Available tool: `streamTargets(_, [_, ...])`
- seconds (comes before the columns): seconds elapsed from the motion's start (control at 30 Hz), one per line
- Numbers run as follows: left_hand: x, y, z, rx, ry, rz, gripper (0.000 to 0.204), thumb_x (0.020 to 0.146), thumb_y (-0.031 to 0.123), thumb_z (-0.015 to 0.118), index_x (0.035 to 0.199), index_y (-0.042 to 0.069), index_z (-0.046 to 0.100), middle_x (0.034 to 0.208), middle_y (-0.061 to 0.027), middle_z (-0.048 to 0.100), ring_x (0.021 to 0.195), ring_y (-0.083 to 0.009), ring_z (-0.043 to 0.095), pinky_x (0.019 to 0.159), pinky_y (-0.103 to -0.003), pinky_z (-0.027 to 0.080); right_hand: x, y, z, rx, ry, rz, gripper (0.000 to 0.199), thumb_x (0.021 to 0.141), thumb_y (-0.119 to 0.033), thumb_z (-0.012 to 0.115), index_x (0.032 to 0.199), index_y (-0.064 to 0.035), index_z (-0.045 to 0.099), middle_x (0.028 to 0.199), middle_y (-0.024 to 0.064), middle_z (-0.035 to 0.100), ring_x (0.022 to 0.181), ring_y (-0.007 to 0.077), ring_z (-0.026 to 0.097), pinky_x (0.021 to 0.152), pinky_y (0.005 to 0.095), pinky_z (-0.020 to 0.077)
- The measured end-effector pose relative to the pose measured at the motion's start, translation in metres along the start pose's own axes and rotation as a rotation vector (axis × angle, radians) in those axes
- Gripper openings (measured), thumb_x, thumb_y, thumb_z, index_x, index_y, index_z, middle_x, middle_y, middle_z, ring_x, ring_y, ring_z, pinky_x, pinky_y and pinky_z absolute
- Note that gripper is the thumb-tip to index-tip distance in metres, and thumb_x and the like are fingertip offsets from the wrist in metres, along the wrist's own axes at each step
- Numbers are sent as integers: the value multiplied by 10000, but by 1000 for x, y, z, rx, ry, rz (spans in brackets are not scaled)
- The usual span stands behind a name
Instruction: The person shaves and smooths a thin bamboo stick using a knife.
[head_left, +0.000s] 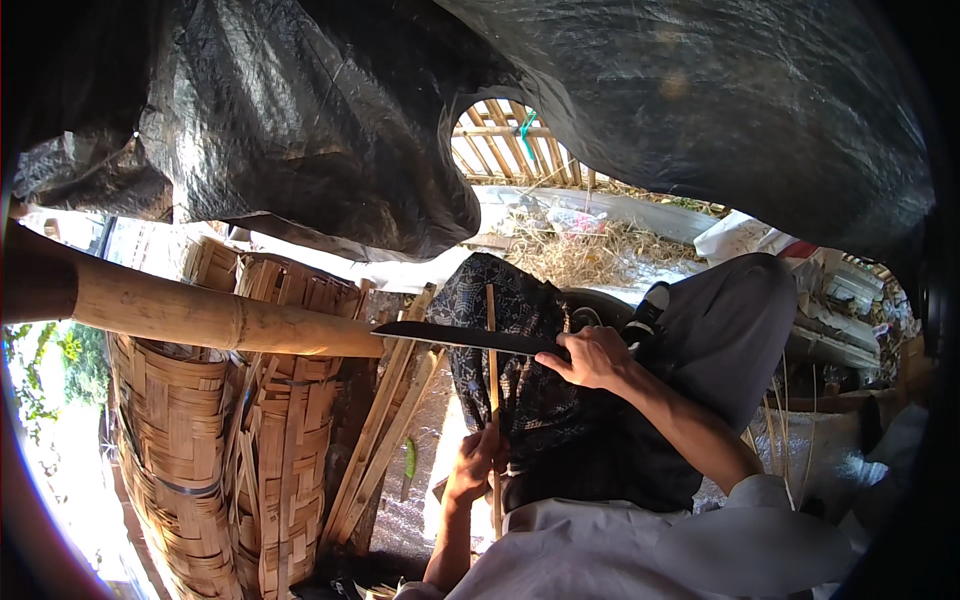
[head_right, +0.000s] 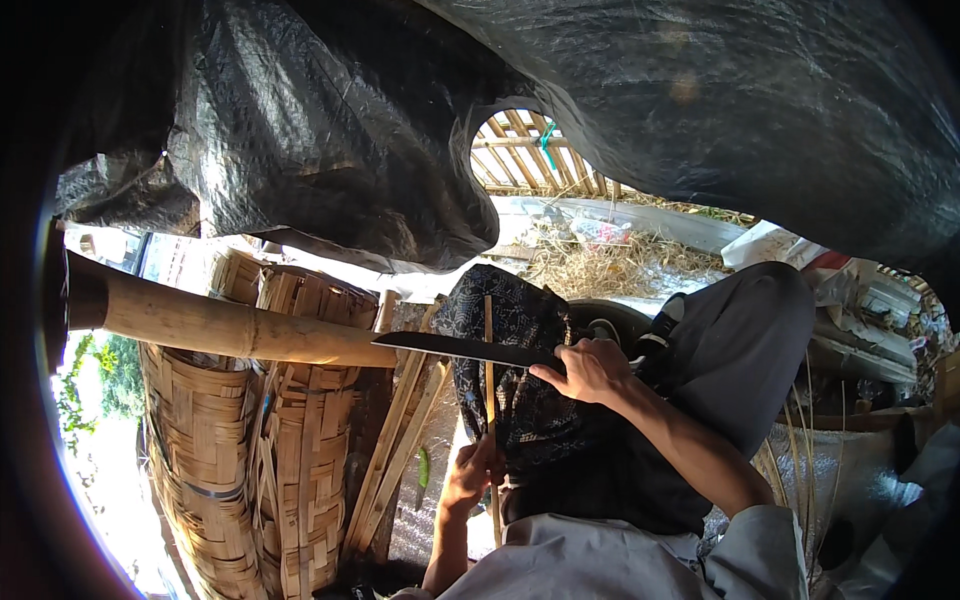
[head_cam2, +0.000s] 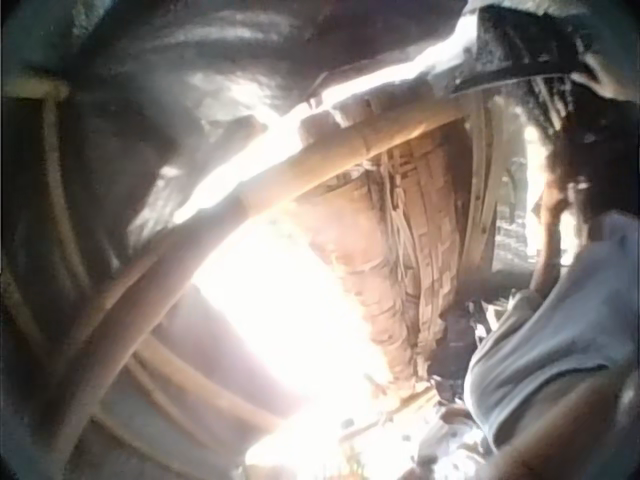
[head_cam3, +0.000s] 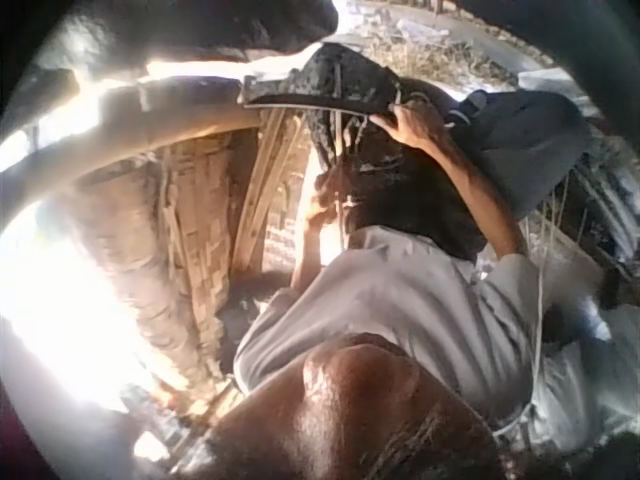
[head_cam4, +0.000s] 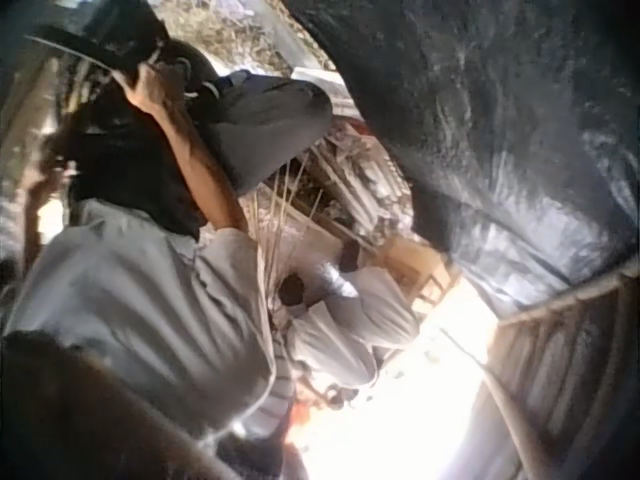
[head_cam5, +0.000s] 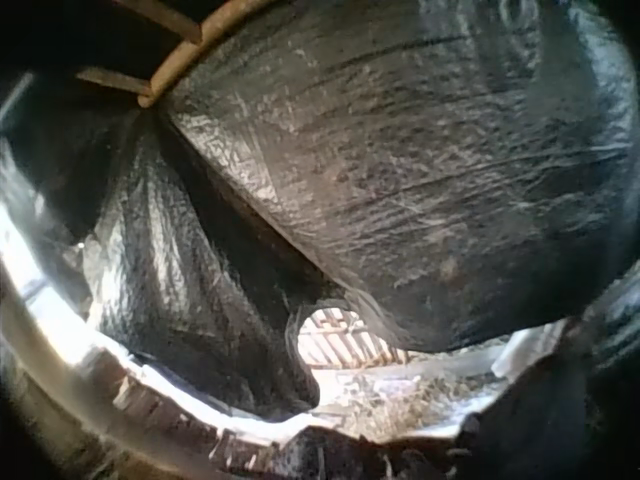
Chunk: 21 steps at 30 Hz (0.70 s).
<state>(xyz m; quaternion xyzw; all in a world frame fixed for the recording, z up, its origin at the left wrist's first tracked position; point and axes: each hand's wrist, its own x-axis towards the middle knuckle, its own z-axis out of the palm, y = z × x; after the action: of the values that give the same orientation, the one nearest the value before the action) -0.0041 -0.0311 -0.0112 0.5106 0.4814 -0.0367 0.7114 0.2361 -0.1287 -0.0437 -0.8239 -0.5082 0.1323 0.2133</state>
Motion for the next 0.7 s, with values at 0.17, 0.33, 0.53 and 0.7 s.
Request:
streamTargets(0.17, [-6, 26, 3, 1038, 335, 388, 358, 884, 301, 513, 696, 23, 637, 613, -144, 624, 585, -306, 631, 567, -377, 497, -1, 3, 13, 22, 180, -50, 571, 827, -563, 490, 545, -70, 547, 445, 130, 522, 434, 281, 560, 430, 356, 442])
streamTargets(0.33, [5, 58, 19, 850, 510, 760, 181, 772, 167, 675, 732, 8, 598, 685, -149, 631, 598, -284, 630, 536, -337, 490, 2, 0, -3, 160, -64, 76, 534, 844, -539, 475, 697, -51, 633, 509, 136, 560, 543, 330, 596, 514, 423, 481])
streamTargets(0.53, [64, 50, 32, 848, 548, 816, 200, 772, 157, 661, 875, 18, 560, 746, -153, 591, 652, -312, 591, 587, -391, 479, 2, -3, 0, 309, 23, 170, 586, 850, -551, 454, 580, -44, 570, 532, 177, 565, 560, 371, 593, 525, 446, 478])
streamTargets(0.7, [72, 50, 38, 928, 682, 855, 151, 814, 180, 613, 799, 50, 538, 703, -118, 587, 649, -325, 592, 552, -418, 457, 3, 5, 1, 363, 85, 169, 567, 852, -539, 459, 599, -47, 583, 529, 170, 563, 553, 369, 589, 523, 446, 474])
